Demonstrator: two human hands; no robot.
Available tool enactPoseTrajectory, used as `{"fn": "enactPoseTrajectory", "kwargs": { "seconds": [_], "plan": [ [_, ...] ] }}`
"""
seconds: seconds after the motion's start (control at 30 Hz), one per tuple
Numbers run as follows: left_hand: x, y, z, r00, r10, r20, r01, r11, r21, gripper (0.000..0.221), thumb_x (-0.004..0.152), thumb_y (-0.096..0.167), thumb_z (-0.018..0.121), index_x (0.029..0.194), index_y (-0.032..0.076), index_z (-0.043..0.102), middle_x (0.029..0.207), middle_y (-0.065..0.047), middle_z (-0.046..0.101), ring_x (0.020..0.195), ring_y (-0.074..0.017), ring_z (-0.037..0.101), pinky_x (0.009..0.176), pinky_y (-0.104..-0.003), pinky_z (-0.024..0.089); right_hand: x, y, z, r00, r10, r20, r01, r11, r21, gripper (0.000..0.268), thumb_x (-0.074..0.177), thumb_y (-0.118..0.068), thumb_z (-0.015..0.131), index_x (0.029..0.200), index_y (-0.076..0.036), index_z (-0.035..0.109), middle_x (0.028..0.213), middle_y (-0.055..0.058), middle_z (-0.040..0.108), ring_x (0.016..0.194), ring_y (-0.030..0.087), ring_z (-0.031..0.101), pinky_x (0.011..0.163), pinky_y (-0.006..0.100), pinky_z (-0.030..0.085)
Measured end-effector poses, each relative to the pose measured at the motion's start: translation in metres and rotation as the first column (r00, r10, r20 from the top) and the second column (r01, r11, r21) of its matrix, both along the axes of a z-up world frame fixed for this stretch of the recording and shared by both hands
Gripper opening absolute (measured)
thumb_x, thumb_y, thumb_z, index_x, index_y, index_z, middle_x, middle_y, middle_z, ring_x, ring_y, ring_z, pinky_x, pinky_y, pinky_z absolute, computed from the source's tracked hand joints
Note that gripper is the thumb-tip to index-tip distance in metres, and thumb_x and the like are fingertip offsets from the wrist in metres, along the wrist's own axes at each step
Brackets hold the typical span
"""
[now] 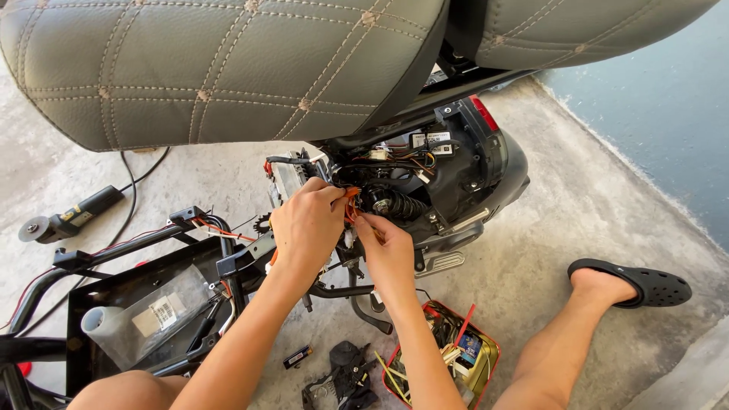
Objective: The person sits on a step beside an electric scooter with its body panels removed and works on the wiring near the controller, joining and adjusting wire connectors and routing orange cables with their hands.
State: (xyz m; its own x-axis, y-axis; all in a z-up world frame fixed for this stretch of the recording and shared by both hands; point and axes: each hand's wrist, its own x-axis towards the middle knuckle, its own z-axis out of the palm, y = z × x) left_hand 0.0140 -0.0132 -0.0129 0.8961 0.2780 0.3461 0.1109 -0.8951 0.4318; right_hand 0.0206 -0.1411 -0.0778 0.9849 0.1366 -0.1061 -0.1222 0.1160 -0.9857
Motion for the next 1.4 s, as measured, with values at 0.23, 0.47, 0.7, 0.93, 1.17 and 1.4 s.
{"fn": "enactPoseTrajectory", "kwargs": {
  "seconds": [0.23, 0.47, 0.7, 0.93, 1.17, 1.4],
  "plan": [
    [0.006, 0.008, -0.004, 1.000, -0.012, 0.018, 0.012, 1.000, -0.018, 0.009, 0.087, 0.017, 0.072, 0.089, 0.016, 0.080, 0.086, 0.003, 0.069, 0.074, -0.0249, 0.069, 0.059, -0.041, 0.049, -0.001, 0.001, -0.002, 1.000, -0.022, 0.015, 0.023, 1.000, -0.020, 0.030, 0.096, -0.019, 0.069, 0.116, 0.001, 0.078, 0.072, -0.007, 0.061, 0.064, 0.000, 0.044, 0.054, 0.021, 0.034],
    [0.005, 0.003, -0.005, 0.995, 0.072, 0.067, -0.070, 0.997, -0.030, 0.010, 0.086, 0.025, 0.076, 0.085, 0.017, 0.080, 0.085, 0.004, 0.070, 0.066, -0.0273, 0.067, 0.056, -0.043, 0.046, 0.002, 0.004, -0.002, 0.999, -0.022, -0.035, 0.022, 1.000, -0.001, 0.029, 0.096, -0.019, 0.069, 0.114, 0.002, 0.077, 0.071, -0.007, 0.059, 0.061, 0.002, 0.041, 0.051, 0.023, 0.030],
    [-0.001, 0.006, 0.002, 1.000, 0.010, 0.018, -0.010, 0.999, -0.036, 0.012, 0.086, 0.026, 0.075, 0.089, 0.016, 0.080, 0.083, -0.003, 0.069, 0.068, -0.0313, 0.068, 0.058, -0.044, 0.051, 0.004, 0.003, 0.006, 0.997, 0.024, -0.079, -0.027, 0.999, -0.040, 0.028, 0.095, -0.019, 0.066, 0.113, 0.001, 0.076, 0.074, -0.004, 0.065, 0.057, 0.002, 0.045, 0.049, 0.022, 0.033],
    [-0.007, 0.001, -0.005, 0.984, 0.040, -0.173, -0.037, 0.999, 0.018, 0.026, 0.097, 0.023, 0.067, 0.083, 0.003, 0.076, 0.079, -0.015, 0.071, 0.072, -0.0352, 0.068, 0.065, -0.046, 0.054, 0.015, -0.007, -0.005, 0.941, 0.141, -0.308, -0.064, 0.967, 0.247, 0.025, 0.097, -0.017, 0.064, 0.113, -0.002, 0.076, 0.069, -0.010, 0.049, 0.053, 0.001, 0.033, 0.047, 0.022, 0.028],
    [-0.017, -0.004, 0.030, 0.947, -0.227, -0.226, -0.063, 0.558, -0.827, 0.023, 0.089, 0.016, 0.061, 0.083, -0.003, 0.074, 0.066, -0.010, 0.073, 0.057, -0.0205, 0.072, 0.058, -0.040, 0.061, 0.011, -0.003, -0.008, 0.932, 0.162, -0.323, -0.025, 0.921, 0.389, 0.021, 0.100, -0.025, 0.066, 0.106, -0.007, 0.073, 0.068, -0.009, 0.049, 0.055, 0.003, 0.042, 0.049, 0.024, 0.033],
    [-0.026, 0.007, 0.024, 0.812, -0.529, -0.247, 0.202, 0.652, -0.731, 0.025, 0.087, 0.013, 0.053, 0.087, -0.001, 0.074, 0.067, -0.008, 0.074, 0.063, -0.0209, 0.074, 0.064, -0.035, 0.059, 0.003, -0.013, 0.035, 0.901, 0.193, -0.389, -0.090, 0.960, 0.266, 0.034, 0.099, -0.031, 0.062, 0.116, -0.004, 0.074, 0.095, -0.002, 0.075, 0.080, 0.007, 0.069, 0.070, 0.026, 0.056]
  ]
}}
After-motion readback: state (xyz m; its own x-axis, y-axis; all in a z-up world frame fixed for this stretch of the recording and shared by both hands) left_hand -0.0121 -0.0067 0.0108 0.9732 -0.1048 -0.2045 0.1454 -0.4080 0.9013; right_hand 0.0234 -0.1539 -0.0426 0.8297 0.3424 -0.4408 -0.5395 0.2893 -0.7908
